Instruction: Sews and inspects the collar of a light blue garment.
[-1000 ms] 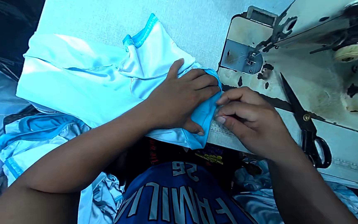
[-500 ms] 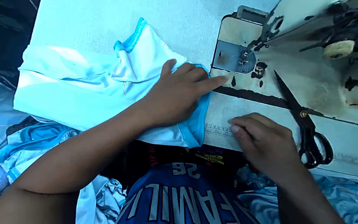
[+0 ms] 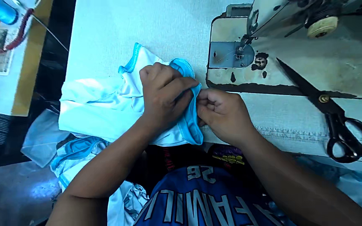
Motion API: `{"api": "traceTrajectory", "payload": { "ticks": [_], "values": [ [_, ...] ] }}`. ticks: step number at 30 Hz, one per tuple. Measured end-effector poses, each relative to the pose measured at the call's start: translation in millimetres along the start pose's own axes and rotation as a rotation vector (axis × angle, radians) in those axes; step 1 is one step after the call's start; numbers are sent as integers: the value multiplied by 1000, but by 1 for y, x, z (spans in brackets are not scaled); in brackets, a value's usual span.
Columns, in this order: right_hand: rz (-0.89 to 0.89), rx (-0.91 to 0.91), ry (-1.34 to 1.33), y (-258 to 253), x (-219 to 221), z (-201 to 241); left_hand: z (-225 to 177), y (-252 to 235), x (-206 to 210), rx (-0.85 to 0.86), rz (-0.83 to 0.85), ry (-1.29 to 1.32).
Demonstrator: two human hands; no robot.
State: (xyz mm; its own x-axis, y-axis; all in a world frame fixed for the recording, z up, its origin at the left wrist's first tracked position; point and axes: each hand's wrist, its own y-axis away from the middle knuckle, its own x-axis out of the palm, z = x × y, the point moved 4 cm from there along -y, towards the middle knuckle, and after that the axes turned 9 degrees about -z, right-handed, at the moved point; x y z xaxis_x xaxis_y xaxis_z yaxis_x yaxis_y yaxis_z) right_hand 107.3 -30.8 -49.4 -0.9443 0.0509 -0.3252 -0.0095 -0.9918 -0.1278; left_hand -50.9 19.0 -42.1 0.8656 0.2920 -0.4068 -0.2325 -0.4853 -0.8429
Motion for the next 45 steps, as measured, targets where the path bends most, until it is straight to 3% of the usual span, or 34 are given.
{"api": "traceTrajectory", "payload": {
  "ticks": [2,5,7,10,13,16,19,21,23,27,31,33,37,41,43,45],
  "values": [
    [-20,9,-10,-2,1,-3,-3,-3,-3,-60,2,52],
    [-20,5,-67,-4,-4,-5,-19,-7,-13,-377,244,226],
    [-14,-9,-100,-4,-5,-7,-33,1,-15,-478,363,212],
    [14,11,-168,-5,-7,-8,-38,22,-10,-488,330,161],
    [21,-18,-126,-4,-11,-7,-31,31,-13,-551,324,286],
    [-10,-104,54,-5,-38,-12,-25,34,-19,-642,302,402],
    [-76,-76,102,-14,-73,-15,-18,34,-23,-702,322,527],
    [-52,-89,64,-15,-74,-8,-16,33,-22,-723,342,567],
    [5,-164,201,-9,-60,5,-16,32,-21,-741,345,587],
    [54,-487,541,11,-19,24,-17,33,-21,-730,311,600],
    [22,-716,643,14,-8,19,-17,32,-21,-725,292,599],
    [77,-694,569,14,-16,16,-16,32,-21,-724,278,626],
    [203,-393,193,12,-38,7,-14,32,-21,-724,257,662],
    [384,-385,-181,7,-22,26,-14,32,-19,-660,282,699],
    [391,-405,-128,3,-8,33,-14,32,-20,-653,299,728],
    [245,-439,45,0,-7,37,-13,33,-22,-684,286,743]
  ]
}}
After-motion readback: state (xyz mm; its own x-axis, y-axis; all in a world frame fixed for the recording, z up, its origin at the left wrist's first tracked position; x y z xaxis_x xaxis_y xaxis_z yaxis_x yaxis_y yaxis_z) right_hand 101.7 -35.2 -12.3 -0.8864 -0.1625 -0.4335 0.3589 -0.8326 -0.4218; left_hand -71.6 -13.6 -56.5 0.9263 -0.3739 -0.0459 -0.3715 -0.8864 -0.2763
